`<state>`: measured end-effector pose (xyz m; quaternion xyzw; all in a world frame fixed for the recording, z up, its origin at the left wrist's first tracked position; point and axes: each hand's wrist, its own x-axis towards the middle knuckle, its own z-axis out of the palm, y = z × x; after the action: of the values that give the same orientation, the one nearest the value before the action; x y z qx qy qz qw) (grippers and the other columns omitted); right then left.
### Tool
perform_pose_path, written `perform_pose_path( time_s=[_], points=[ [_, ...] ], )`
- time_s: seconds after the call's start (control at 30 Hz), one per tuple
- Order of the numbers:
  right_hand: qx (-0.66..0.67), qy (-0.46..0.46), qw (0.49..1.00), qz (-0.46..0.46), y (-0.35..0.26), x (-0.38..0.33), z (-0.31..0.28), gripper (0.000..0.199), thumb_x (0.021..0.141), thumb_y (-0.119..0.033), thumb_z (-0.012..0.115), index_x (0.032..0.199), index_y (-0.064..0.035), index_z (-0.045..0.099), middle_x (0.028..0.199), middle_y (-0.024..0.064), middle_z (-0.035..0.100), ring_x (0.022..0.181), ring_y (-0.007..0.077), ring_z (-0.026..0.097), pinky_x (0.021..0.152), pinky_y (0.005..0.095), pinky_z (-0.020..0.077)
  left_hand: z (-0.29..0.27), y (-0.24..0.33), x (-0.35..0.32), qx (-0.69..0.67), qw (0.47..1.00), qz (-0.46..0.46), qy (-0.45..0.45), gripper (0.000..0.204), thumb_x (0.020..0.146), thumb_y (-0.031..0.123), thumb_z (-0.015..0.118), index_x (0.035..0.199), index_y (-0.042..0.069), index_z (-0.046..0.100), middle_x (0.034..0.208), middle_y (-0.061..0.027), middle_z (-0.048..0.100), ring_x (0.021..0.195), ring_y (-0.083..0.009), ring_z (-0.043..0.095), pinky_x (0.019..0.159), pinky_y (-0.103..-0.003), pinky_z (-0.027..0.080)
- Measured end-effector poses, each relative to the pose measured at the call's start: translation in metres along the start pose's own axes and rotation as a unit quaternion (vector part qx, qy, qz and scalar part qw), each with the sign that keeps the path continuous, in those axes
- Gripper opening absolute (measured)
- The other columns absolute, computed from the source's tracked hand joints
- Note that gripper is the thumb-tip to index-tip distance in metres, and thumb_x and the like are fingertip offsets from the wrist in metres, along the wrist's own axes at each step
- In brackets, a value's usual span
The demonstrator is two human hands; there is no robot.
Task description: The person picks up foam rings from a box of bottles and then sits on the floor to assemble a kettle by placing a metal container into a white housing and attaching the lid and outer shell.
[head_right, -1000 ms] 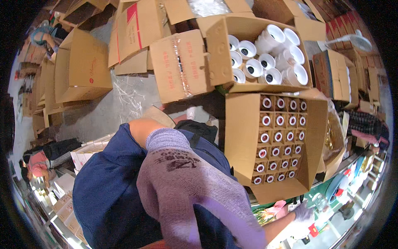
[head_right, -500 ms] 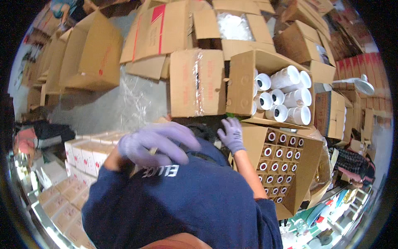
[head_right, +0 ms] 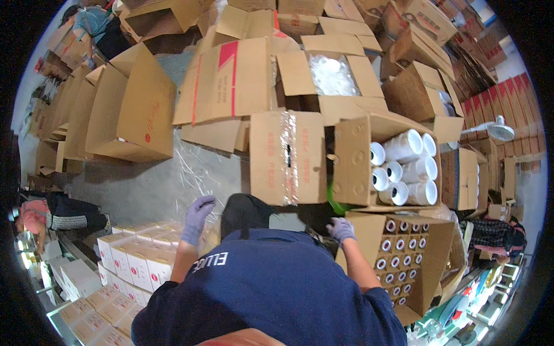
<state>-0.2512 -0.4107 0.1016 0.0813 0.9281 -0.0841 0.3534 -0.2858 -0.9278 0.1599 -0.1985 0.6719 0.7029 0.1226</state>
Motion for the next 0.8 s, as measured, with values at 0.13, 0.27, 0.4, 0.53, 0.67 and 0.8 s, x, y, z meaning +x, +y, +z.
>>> perform_pose_path(
  time_s=[0.13,0.27,0.4,0.53,0.67,0.8],
  points=[
    [0.097,0.049,0.989,0.104,-0.037,0.033,-0.022,0.046,0.087,-0.042,0.063,0.121,-0.0107,0.068,0.122,0.0199,0.066,0.115,0.0359,0.063,0.098,0.0444,0.0499,-0.061,0.001,0.102,0.047,0.998,0.029,0.012,0.033,0.090,0.009,0.065,0.121,-0.001,0.066,0.113,-0.0100,0.069,0.105,-0.0177,0.064,0.095,-0.030,0.050],
    [0.110,-0.074,0.953,0.274,-0.014,0.022,0.001,0.041,0.083,-0.038,0.067,0.106,-0.0043,0.072,0.115,0.0242,0.068,0.111,0.0367,0.065,0.093,0.0435,0.0527,-0.083,0.093,0.162,0.039,0.997,0.049,-0.042,0.036,0.091,0.010,0.063,0.125,-0.002,0.063,0.118,-0.0104,0.068,0.108,-0.0195,0.063,0.096,-0.031,0.050],
    [0.015,-0.090,0.948,0.305,0.020,0.044,0.033,0.044,0.080,-0.035,0.072,0.105,0.0012,0.071,0.114,0.0248,0.068,0.108,0.0372,0.067,0.089,0.0426,0.0542,-0.102,0.123,0.165,0.009,0.998,0.039,-0.057,0.036,0.092,0.010,0.063,0.127,-0.001,0.061,0.118,-0.0106,0.068,0.109,-0.0186,0.063,0.096,-0.031,0.050],
    [0.095,-0.055,0.973,0.202,-0.004,0.157,-0.009,0.031,0.082,-0.029,0.075,0.085,0.0012,0.069,0.083,0.0169,0.069,0.072,0.0285,0.064,0.064,0.0421,0.0511,-0.132,0.109,0.171,0.013,0.999,0.044,-0.012,0.038,0.092,0.008,0.064,0.128,-0.002,0.060,0.120,-0.0129,0.067,0.111,-0.0194,0.063,0.099,-0.032,0.049],
    [-0.068,-0.070,0.995,-0.007,-0.195,0.279,-0.131,0.040,0.088,-0.041,0.060,0.095,-0.0032,0.073,0.103,0.0244,0.070,0.098,0.0405,0.068,0.085,0.0472,0.0527,-0.187,0.094,0.155,0.074,0.991,0.033,0.109,0.037,0.091,0.007,0.063,0.126,-0.003,0.062,0.120,-0.0130,0.067,0.113,-0.0212,0.063,0.100,-0.033,0.048],
    [-0.049,-0.006,0.994,-0.102,-0.371,0.355,-0.215,0.041,0.089,-0.038,0.052,0.105,-0.0058,0.071,0.114,0.0253,0.067,0.108,0.0421,0.064,0.096,0.0465,0.0504,-0.239,0.045,0.120,0.073,0.963,-0.009,0.259,0.036,0.087,0.006,0.065,0.122,-0.002,0.064,0.118,-0.0122,0.068,0.108,-0.0218,0.064,0.098,-0.034,0.050]
  ],
)
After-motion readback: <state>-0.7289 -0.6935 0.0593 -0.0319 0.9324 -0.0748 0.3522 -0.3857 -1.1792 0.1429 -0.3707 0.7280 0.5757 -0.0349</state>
